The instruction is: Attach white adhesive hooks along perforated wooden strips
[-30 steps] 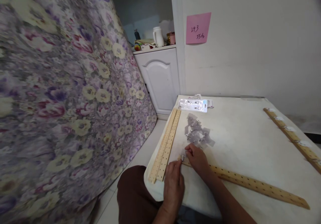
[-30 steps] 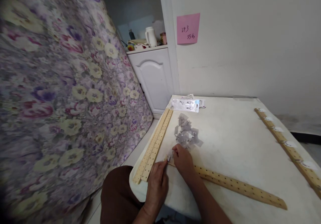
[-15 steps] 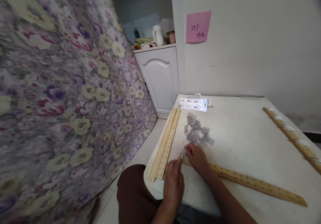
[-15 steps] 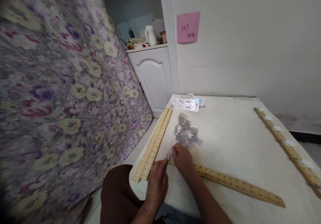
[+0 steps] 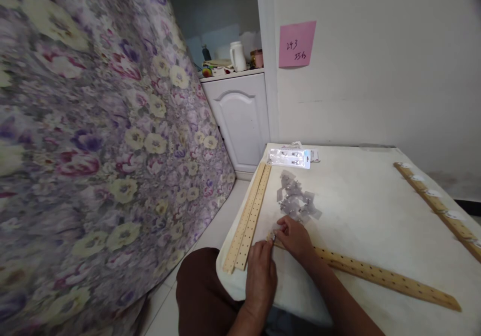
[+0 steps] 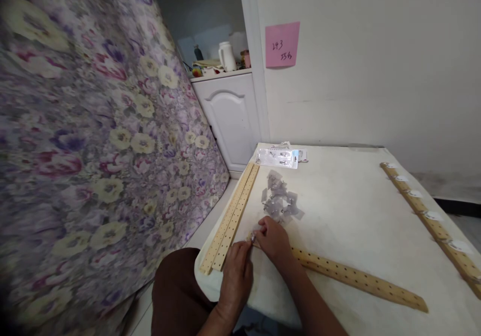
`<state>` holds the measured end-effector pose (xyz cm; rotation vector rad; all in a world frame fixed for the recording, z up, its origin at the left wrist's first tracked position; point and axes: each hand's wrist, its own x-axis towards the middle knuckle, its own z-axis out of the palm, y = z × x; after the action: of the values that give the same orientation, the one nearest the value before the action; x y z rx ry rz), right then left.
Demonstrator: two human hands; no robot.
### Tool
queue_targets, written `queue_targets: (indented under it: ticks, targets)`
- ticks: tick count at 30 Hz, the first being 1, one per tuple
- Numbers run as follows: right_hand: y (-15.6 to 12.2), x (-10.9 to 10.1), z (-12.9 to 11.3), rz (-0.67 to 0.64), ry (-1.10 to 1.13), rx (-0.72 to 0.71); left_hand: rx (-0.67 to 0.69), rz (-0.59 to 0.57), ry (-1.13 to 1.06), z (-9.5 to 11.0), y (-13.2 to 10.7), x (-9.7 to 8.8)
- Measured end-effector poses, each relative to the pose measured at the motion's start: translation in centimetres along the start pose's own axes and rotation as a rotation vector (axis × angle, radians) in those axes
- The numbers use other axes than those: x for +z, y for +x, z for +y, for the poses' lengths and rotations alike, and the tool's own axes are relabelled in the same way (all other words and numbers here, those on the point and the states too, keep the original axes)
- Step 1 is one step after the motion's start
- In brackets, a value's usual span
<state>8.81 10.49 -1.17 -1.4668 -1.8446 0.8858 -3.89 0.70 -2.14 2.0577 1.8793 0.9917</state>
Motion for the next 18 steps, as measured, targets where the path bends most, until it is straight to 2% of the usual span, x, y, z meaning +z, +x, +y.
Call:
queue_targets:
  ticks: [18]
  targets:
    - [0.11, 0.06, 0.21, 0.005, 0.018, -0.029, -0.011, 0.004, 0.011, 0.14, 0.04, 0.09]
